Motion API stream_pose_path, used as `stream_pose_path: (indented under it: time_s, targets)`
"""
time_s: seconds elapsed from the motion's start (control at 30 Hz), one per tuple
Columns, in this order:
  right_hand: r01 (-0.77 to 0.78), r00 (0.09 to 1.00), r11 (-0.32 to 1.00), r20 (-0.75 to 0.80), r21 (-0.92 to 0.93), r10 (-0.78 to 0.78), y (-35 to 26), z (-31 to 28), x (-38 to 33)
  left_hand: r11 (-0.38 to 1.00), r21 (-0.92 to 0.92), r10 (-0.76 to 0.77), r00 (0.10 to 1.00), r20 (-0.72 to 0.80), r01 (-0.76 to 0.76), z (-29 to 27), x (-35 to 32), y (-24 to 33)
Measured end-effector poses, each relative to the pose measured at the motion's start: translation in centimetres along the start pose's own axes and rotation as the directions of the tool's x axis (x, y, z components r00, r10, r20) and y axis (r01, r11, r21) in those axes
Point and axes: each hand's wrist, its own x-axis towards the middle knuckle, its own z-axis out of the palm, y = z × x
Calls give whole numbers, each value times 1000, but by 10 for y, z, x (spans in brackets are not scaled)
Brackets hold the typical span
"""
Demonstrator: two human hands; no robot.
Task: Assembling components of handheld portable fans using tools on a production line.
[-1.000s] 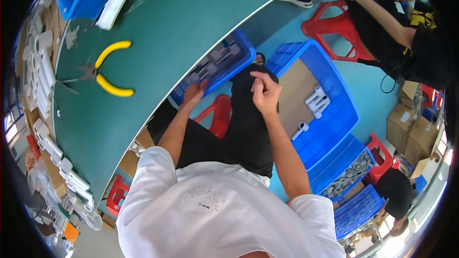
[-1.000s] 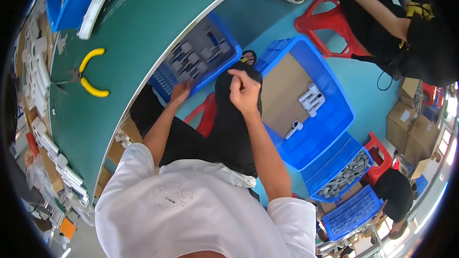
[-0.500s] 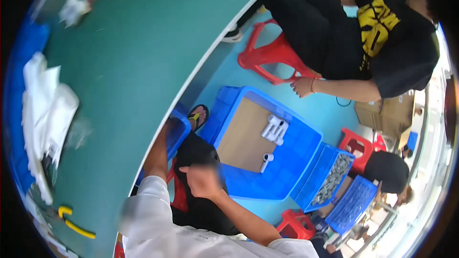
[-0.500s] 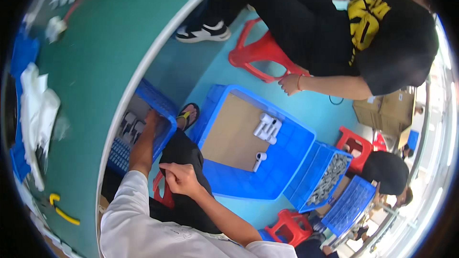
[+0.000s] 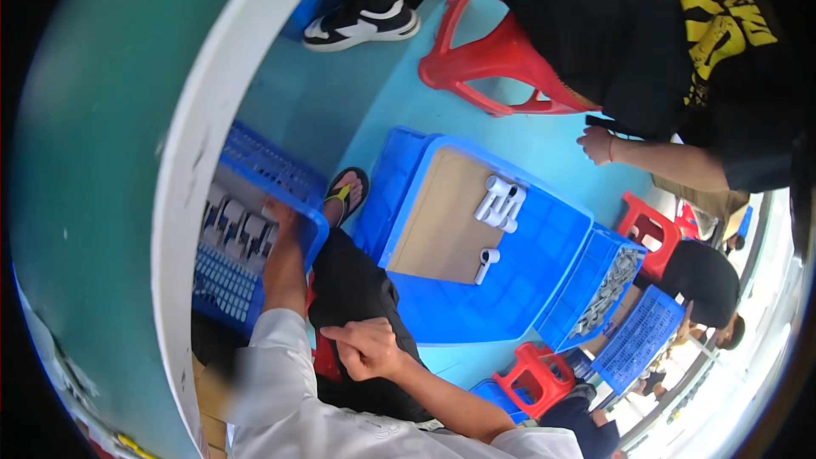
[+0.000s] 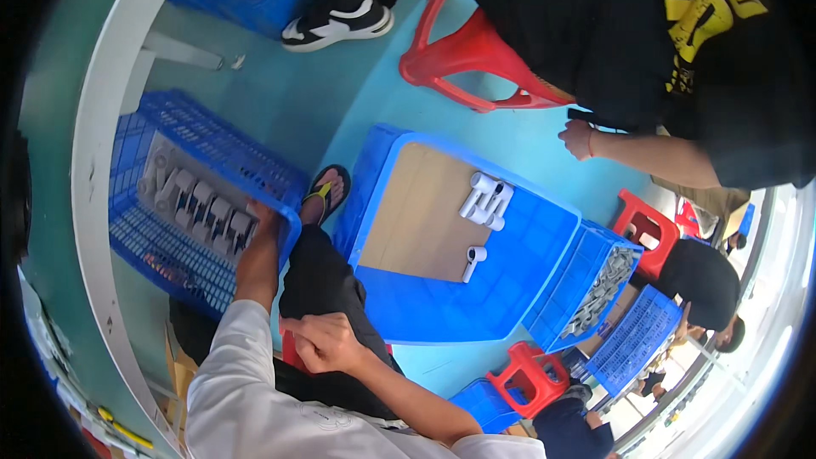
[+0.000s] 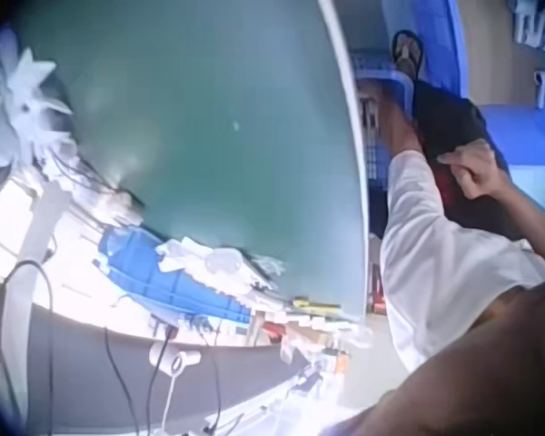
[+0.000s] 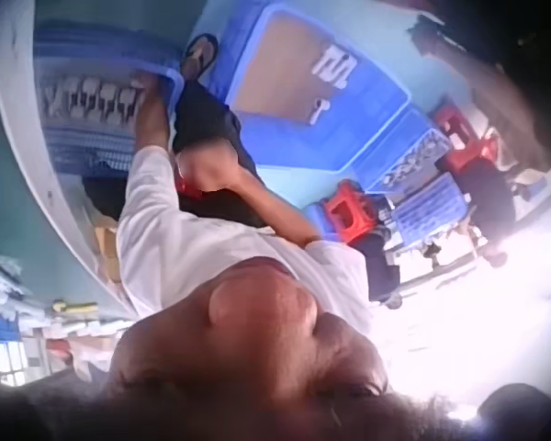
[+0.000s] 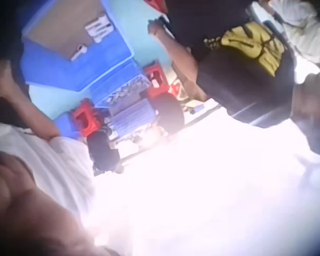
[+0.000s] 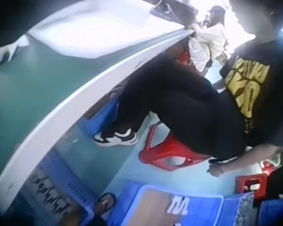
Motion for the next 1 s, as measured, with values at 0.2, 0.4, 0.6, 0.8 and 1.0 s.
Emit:
stream_pose_path:
  time_s: [0.2, 0.4, 0.6, 0.8, 1.0]
  targets:
    - [21, 1000, 998, 1, 65, -22, -20, 6, 10, 817, 575, -43, 999, -4, 38, -42, 28, -56]
    - [-19, 1000, 1000, 15, 12, 19, -10, 6, 6, 999, -38, 17, 999, 27, -16, 32, 53, -62]
    - [-30, 999, 999, 32, 13, 30, -20, 6, 11, 872, -473, -38, 980, 195, 128, -43, 42, -49]
    - [-59, 998, 997, 6, -52, 59, -9, 1, 2, 890, 383, -311, 944, 113, 247, -138, 32, 101]
    - [-45, 999, 997, -7, -55, 45, -16, 5, 6, 977, 23, -213, 971, 108, 212, -165, 24, 109]
